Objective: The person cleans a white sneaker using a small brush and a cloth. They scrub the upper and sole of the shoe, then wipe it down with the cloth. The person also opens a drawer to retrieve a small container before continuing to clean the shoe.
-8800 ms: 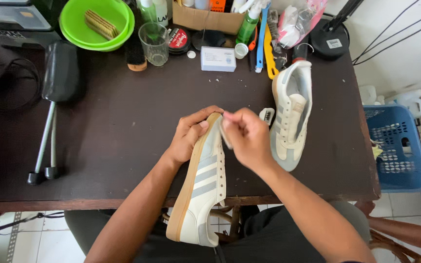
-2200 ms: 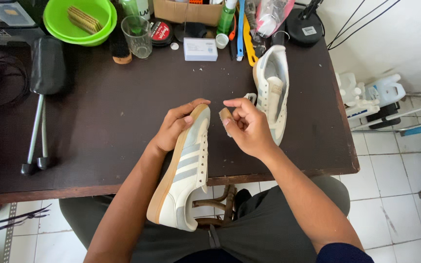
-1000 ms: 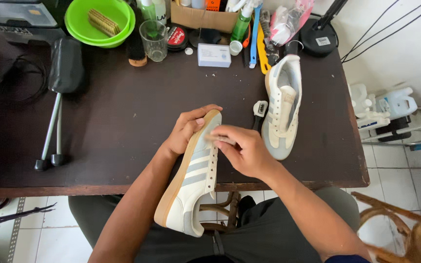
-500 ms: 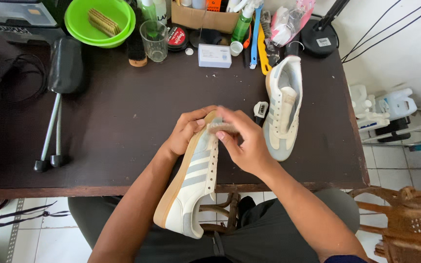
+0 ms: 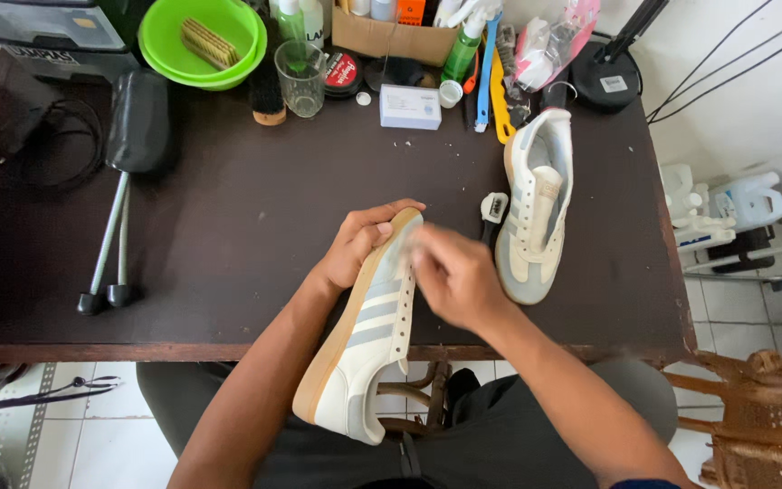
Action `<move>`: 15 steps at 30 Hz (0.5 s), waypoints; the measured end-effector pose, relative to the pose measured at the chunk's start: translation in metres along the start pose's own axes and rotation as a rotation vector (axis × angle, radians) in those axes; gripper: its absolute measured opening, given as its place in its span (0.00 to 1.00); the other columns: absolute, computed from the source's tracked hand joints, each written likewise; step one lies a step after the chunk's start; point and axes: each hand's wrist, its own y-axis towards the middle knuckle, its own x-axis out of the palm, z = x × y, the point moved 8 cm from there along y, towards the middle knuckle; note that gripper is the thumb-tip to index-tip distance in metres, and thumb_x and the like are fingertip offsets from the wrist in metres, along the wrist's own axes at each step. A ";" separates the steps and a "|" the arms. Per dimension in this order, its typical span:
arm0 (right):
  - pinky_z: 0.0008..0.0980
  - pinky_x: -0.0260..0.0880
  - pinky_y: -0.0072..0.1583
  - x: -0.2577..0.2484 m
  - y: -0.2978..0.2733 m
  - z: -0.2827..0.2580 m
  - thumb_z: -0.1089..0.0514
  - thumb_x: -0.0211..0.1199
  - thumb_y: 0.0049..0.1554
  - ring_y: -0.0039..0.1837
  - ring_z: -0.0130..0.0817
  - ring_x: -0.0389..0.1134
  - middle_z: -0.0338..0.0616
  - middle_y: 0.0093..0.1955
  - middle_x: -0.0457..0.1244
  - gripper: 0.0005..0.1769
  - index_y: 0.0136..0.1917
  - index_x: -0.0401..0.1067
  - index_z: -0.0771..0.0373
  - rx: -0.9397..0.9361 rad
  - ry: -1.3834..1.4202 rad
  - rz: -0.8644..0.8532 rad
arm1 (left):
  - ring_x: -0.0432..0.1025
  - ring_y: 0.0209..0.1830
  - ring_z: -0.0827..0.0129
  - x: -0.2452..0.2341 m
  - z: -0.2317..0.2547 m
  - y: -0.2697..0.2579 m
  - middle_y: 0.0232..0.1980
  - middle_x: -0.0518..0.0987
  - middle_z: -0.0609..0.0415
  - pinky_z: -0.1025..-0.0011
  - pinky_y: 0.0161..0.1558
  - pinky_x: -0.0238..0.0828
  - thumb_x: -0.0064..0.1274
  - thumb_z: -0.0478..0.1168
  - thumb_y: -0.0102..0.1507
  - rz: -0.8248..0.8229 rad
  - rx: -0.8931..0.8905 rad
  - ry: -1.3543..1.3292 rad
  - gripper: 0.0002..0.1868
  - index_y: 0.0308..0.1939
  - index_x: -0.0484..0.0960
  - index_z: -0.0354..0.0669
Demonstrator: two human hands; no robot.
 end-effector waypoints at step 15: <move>0.41 0.73 0.48 -0.017 0.014 0.028 0.59 0.63 0.62 0.45 0.46 0.72 0.40 0.45 0.64 0.06 0.44 0.79 0.55 -0.196 -0.133 0.057 | 0.74 0.28 0.69 0.017 0.024 0.014 0.33 0.81 0.43 0.75 0.30 0.70 0.43 0.47 0.62 -0.027 -0.101 -0.027 0.28 0.61 0.80 0.33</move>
